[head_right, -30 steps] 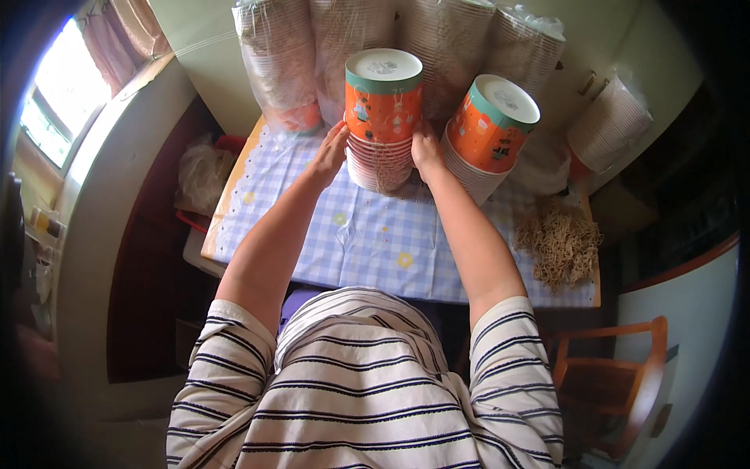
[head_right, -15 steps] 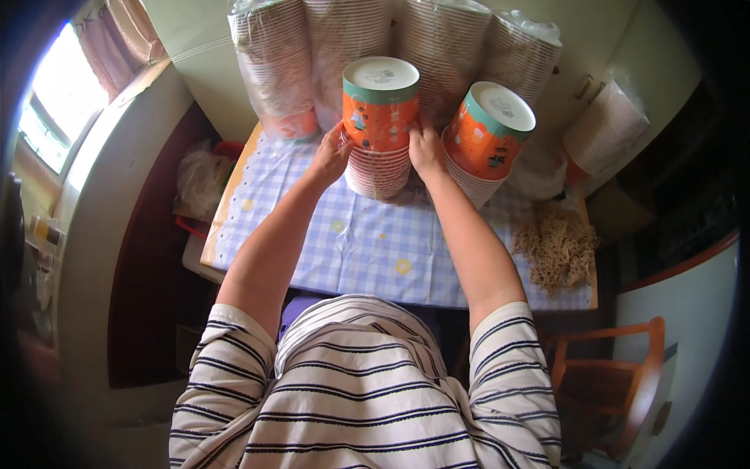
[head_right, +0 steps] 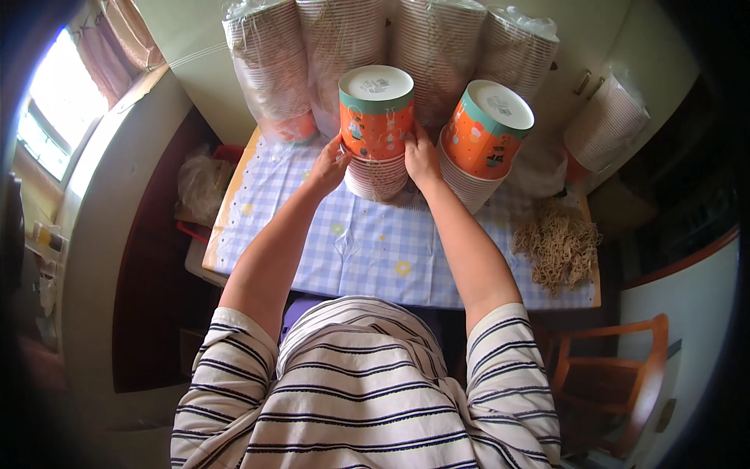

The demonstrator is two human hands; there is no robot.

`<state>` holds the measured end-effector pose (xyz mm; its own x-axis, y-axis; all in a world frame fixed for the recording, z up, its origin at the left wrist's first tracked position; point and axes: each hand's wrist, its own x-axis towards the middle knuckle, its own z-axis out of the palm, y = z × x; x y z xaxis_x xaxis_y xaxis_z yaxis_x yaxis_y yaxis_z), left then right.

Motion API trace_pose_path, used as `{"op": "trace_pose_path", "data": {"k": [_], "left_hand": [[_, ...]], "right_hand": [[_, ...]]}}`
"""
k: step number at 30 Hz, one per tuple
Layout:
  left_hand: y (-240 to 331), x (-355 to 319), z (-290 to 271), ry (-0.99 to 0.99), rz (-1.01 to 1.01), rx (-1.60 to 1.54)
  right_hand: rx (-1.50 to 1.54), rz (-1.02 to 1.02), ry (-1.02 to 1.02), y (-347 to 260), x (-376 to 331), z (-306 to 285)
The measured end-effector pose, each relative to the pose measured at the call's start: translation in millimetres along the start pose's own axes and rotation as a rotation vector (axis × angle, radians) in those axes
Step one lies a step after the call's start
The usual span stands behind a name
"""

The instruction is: Threading string through paper bowls and preparing them with shredded filler material for packaging.

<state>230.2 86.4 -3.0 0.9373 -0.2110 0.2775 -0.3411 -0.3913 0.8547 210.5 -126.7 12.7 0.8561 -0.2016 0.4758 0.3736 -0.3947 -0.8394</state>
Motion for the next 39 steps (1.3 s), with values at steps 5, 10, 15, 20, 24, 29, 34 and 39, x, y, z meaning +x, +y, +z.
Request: {"op": "trace_pose_path", "data": {"k": [5, 10, 15, 20, 24, 29, 34, 39], "left_hand": [[-30.8, 5.0, 1.4, 0.016, 0.049, -0.030], [-1.6, -1.5, -0.2, -0.083, -0.020, -0.061], [-15.7, -0.5, -1.0, -0.063, -0.089, -0.087], [-3.1, -2.1, -9.7, 0.017, -0.110, -0.039], [9.5, -2.7, -19.8, 0.031, -0.029, 0.067], [21.3, -0.6, -17.1, -0.051, -0.031, 0.173], [6.7, 0.0, -12.5, -0.061, -0.042, 0.171], [7.5, -2.0, -9.9, -0.073, -0.064, 0.073]], "right_hand": [[-0.052, 0.054, -0.053, -5.6, -1.2, 4.7], [-0.061, 0.085, -0.024, 6.0, -6.5, -2.4], [0.012, 0.084, -0.052, 8.4, -3.7, -2.3], [-0.187, -0.049, 0.193, -22.3, 3.2, -9.5], [-0.326, -0.295, 0.218, -59.8, 21.1, -16.4], [-0.512, -0.423, 0.053, -79.1, 19.8, -14.7], [-0.513, -0.390, 0.021, -78.9, 17.3, -16.6], [-0.548, -0.416, 0.013, -75.1, 9.9, -16.2]]}}
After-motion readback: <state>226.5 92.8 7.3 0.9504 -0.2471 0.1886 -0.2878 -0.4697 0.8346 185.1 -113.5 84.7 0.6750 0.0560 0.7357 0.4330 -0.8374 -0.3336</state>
